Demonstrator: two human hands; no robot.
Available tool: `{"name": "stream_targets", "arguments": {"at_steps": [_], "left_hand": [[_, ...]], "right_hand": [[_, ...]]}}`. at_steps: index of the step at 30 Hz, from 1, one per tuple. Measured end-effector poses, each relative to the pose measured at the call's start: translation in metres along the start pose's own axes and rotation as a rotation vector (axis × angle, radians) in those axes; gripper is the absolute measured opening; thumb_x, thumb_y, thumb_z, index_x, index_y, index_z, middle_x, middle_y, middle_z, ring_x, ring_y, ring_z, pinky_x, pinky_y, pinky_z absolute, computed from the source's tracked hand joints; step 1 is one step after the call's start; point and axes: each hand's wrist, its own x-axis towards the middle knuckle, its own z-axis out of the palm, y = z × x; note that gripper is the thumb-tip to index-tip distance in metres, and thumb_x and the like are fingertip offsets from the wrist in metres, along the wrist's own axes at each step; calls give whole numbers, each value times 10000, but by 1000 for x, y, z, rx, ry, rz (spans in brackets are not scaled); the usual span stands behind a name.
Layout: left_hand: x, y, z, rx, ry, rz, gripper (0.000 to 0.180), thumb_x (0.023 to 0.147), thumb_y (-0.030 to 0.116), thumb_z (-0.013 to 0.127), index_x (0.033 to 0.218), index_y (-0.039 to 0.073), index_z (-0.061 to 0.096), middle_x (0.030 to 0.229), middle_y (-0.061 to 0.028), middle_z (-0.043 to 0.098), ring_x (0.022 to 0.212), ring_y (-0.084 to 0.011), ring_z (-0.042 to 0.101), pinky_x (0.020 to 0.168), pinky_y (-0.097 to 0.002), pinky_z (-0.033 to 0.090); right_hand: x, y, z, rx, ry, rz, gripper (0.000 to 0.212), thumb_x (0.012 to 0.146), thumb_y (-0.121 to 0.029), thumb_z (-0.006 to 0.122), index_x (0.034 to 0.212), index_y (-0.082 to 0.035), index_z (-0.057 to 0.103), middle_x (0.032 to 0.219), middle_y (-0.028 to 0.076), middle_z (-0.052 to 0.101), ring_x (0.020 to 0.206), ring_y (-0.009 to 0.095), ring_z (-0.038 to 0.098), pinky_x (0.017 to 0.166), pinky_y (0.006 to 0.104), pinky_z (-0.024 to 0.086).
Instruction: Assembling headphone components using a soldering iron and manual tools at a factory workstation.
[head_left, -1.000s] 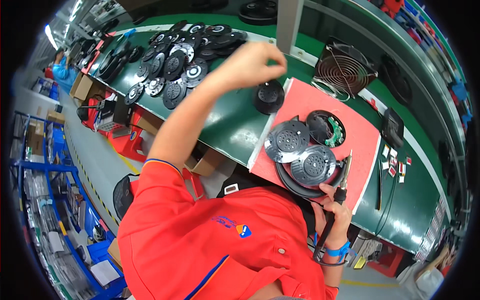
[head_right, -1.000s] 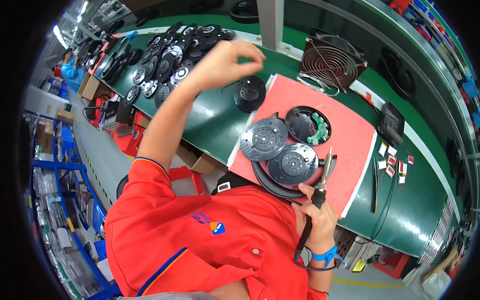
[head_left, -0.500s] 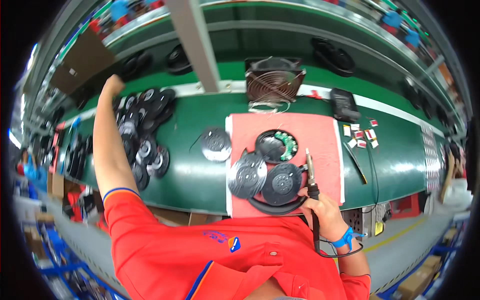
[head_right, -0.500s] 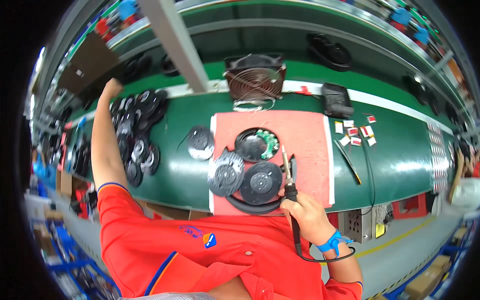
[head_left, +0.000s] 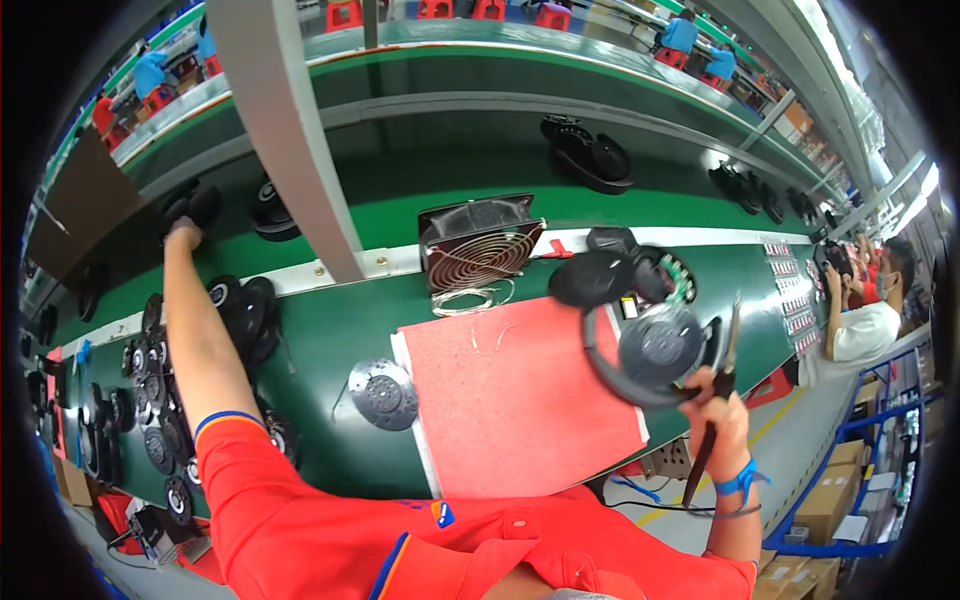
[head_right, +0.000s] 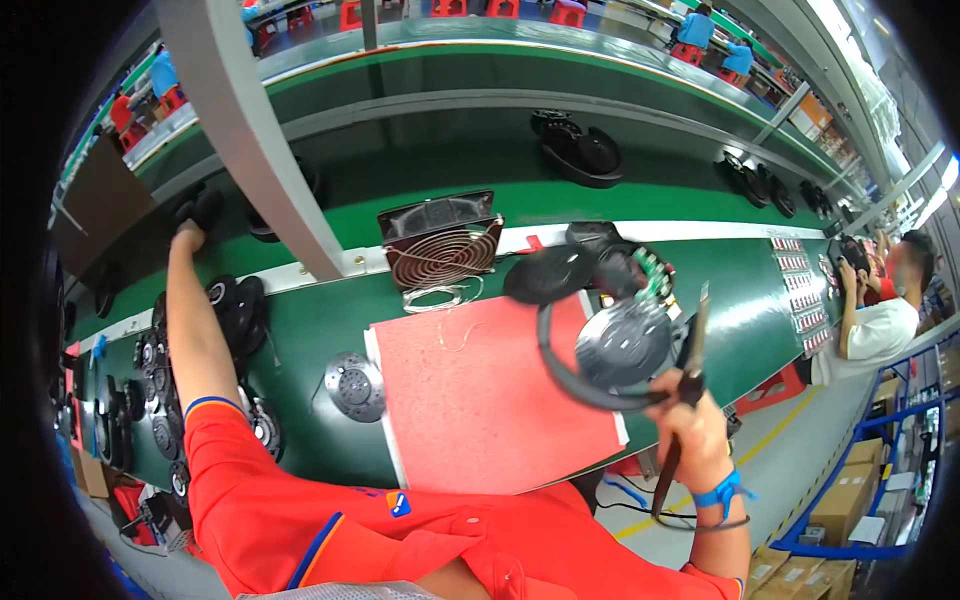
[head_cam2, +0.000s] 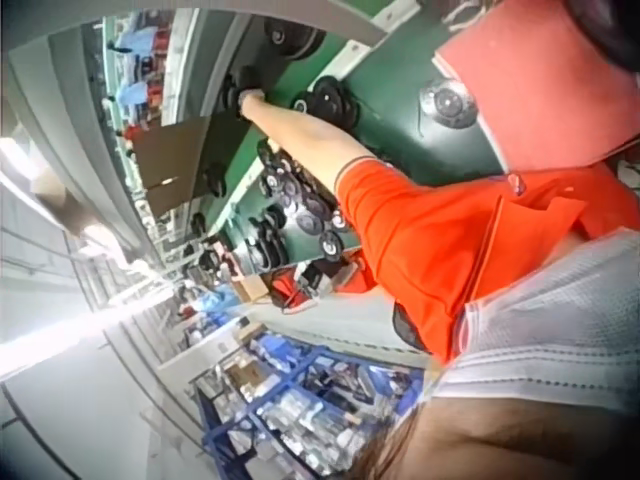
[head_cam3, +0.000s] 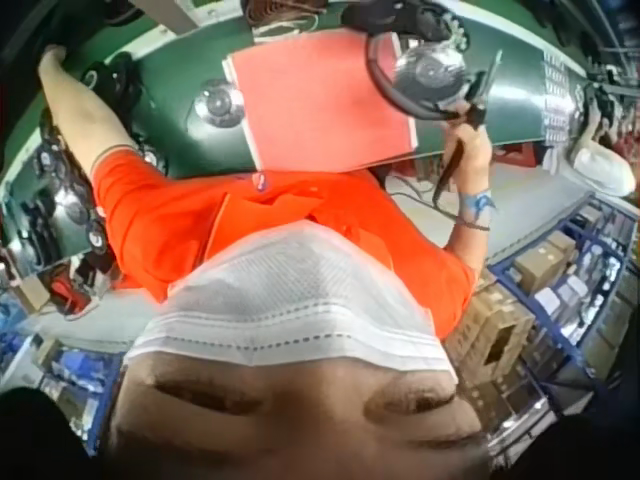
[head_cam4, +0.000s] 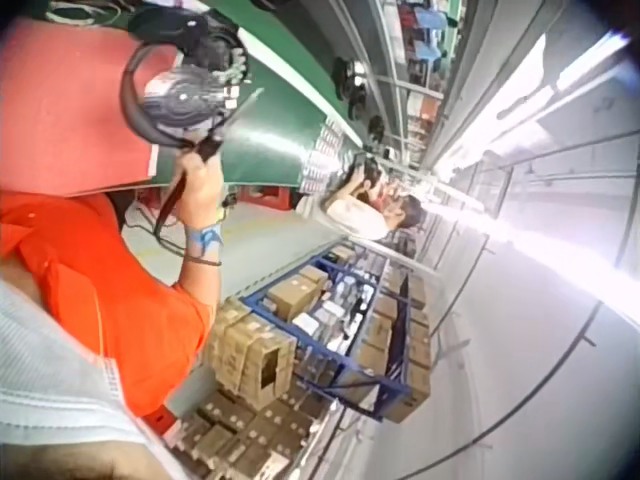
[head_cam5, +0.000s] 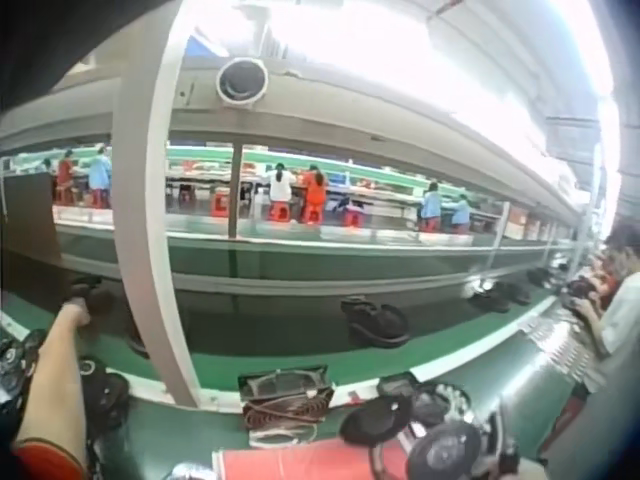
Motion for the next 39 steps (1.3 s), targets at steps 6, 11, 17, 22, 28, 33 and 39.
{"name": "stream_targets", "arguments": {"at_steps": [6, 11, 17, 22, 28, 33, 39], "left_hand": [[7, -83, 8, 70, 325, 105, 501, 788, 67, 555, 1278, 74, 446, 1169, -225, 572, 1069, -378, 560, 898, -431, 468], [-84, -121, -76, 33, 798, 172, 308, 858, 162, 546, 1138, 71, 454, 978, -256, 609, 901, -429, 589, 742, -505, 483], [-284, -95, -153, -373, 841, 247, 256, 916, 146, 521, 1152, 55, 478, 853, -154, 597, 716, -276, 590, 652, -344, 446], [-440, -4, -134, -969, 247, 252, 404, 839, 72, 512, 1233, -7, 472, 751, 12, 495, 630, -52, 448, 561, -198, 386], [-497, 139, -73, -855, -515, 598, 359, 836, 158, 600, 1135, -23, 516, 680, -110, 554, 587, -157, 536, 540, -297, 424], [-501, 178, -10, -629, -111, 818, 398, 837, 262, 626, 1120, -4, 542, 677, -199, 609, 692, -365, 621, 641, -419, 481], [-503, 195, -8, -539, 411, 964, 262, 795, 253, 639, 921, 23, 637, 884, -144, 587, 893, -330, 547, 778, -419, 478]], "right_hand": [[141, 68, -43, -648, 213, -526, 276, 764, 128, 605, 915, -29, 436, 892, 133, 568, 752, 235, 550, 719, 284, 459], [252, 142, -78, -775, 209, -487, 289, 745, 121, 582, 940, -31, 431, 879, 181, 520, 812, 402, 508, 737, 340, 456], [302, 181, -81, -695, 140, -414, 296, 739, 79, 601, 949, -44, 433, 849, 181, 504, 808, 405, 513, 718, 410, 434], [241, 114, -60, -622, 95, -600, 259, 774, 94, 604, 932, -25, 436, 921, 153, 553, 836, 252, 544, 805, 260, 427], [144, 52, -27, -460, -51, -610, 274, 784, 120, 598, 943, -30, 433, 1167, 175, 584, 1029, 245, 598, 906, 310, 431], [69, 41, -10, -358, -205, -657, 321, 757, 157, 591, 918, -47, 404, 1219, 209, 558, 1080, 288, 584, 936, 354, 422], [21, 43, 25, -207, -322, -625, 352, 695, 110, 674, 909, -51, 445, 1153, 211, 591, 987, 321, 630, 819, 349, 491]]}}
